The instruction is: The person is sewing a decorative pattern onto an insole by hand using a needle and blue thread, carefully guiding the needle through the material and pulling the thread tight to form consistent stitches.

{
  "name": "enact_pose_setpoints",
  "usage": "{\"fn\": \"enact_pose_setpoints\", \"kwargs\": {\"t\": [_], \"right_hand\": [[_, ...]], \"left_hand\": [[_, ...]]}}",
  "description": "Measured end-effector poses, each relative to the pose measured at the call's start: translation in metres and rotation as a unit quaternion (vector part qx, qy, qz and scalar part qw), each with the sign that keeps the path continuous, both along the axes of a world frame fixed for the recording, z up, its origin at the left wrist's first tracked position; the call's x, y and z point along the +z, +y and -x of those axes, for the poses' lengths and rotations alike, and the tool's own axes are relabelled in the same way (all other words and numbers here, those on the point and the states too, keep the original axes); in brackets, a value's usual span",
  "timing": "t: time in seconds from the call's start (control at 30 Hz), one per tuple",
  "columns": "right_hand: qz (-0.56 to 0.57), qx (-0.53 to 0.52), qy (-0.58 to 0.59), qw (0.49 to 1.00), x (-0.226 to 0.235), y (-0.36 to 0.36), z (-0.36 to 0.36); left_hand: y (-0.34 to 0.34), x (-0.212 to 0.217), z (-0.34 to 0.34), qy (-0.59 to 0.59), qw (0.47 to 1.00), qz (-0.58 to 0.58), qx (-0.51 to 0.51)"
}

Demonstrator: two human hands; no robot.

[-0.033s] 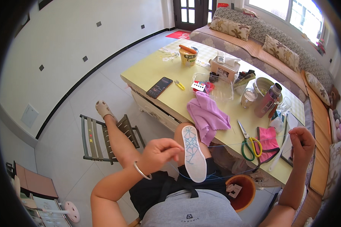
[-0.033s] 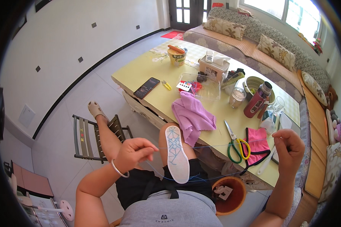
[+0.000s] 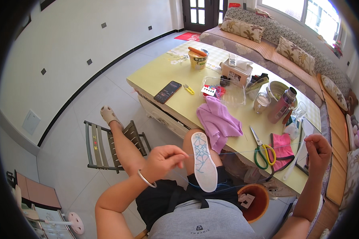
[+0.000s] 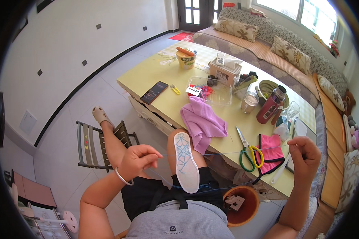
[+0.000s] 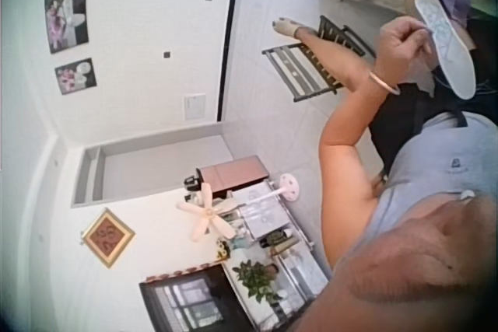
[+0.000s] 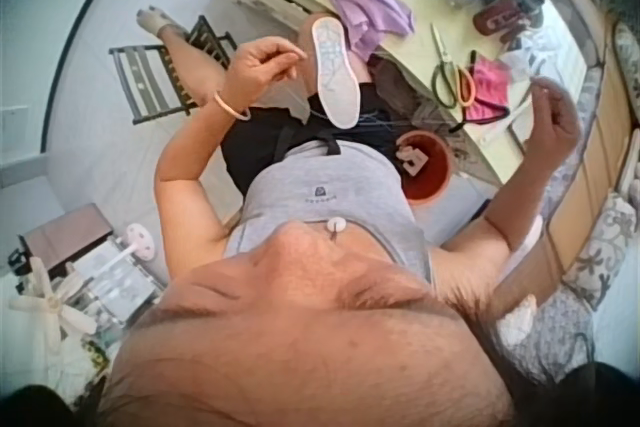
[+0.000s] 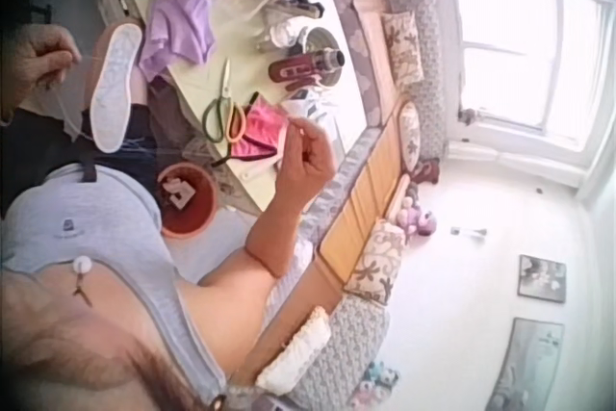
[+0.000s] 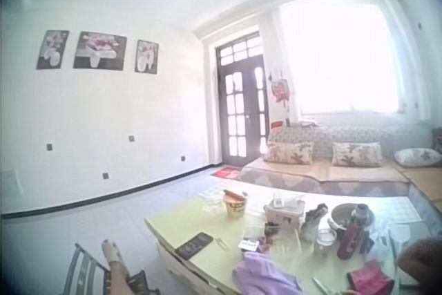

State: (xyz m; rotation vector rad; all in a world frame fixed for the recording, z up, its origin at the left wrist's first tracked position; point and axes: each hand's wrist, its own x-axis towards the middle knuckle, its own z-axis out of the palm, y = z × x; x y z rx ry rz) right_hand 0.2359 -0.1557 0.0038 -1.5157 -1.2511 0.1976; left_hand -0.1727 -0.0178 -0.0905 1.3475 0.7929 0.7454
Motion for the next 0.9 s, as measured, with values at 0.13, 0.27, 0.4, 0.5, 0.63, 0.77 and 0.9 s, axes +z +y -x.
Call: {"fn": "enact_pose_setpoints", "kwargs": {"t": [0.13,0.27,0.4,0.5,0.63,0.77,0.9], "right_hand": [[0.012,0.007,0.011,1.000,-0.012,0.001,-0.010],[-0.004,-0.012,0.011,1.000,-0.021,0.004,-0.022],[-0.040,-0.054,-0.029,0.997,-0.027,0.009,-0.052],[-0.036,-0.106,-0.057,0.992,-0.029,0.010,-0.079],[-0.012,-0.136,-0.030,0.990,-0.040,0.011,-0.134],[0.050,-0.194,-0.059,0.978,-0.053,0.017,-0.160],[0.096,-0.328,-0.450,0.825,-0.070,0.024,-0.145]], "left_hand": [[0.019,-0.026,0.031,0.010,0.998,0.007,0.060],[0.035,-0.036,0.053,0.035,0.993,-0.047,0.104],[0.050,-0.053,0.078,0.049,0.992,-0.050,0.109],[0.055,-0.066,0.094,0.067,0.990,-0.048,0.115],[0.054,-0.080,0.106,0.098,0.987,-0.047,0.118],[0.045,-0.076,0.090,0.094,0.989,-0.050,0.104],[0.028,-0.050,0.057,0.131,0.983,-0.085,0.092]]}}
